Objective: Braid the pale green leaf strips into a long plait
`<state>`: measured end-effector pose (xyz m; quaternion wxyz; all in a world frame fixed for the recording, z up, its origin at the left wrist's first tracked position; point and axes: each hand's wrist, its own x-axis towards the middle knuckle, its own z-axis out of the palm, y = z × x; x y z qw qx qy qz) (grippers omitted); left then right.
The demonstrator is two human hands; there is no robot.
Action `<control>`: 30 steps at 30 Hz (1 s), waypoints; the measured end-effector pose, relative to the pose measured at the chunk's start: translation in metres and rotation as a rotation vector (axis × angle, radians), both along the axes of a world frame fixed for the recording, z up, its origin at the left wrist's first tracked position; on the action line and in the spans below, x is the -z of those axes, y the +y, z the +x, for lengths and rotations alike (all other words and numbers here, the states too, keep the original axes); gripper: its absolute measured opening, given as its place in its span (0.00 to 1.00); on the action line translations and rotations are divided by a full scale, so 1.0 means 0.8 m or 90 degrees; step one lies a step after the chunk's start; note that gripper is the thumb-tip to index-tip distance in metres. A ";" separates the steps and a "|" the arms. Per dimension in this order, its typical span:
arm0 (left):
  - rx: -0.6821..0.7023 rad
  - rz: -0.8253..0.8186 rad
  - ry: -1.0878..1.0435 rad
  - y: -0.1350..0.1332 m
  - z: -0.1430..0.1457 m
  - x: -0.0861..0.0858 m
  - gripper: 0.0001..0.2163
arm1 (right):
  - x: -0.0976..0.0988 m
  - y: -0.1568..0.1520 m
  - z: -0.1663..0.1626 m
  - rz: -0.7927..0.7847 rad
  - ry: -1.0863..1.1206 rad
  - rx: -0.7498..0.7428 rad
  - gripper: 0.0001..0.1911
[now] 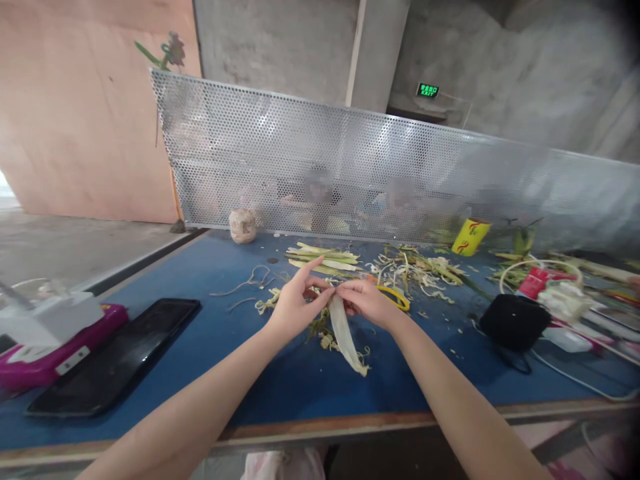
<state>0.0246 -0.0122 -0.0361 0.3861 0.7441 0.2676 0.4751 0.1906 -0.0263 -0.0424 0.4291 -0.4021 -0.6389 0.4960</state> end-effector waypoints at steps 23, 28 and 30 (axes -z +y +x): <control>-0.016 -0.036 0.055 0.011 -0.001 0.007 0.29 | -0.012 -0.005 0.003 0.145 -0.233 0.006 0.14; -0.048 0.023 0.094 0.008 -0.002 0.002 0.29 | -0.011 -0.003 0.004 0.120 -0.244 0.026 0.16; -0.059 0.049 0.104 0.005 -0.003 0.000 0.27 | -0.010 -0.002 0.004 0.102 -0.228 0.022 0.16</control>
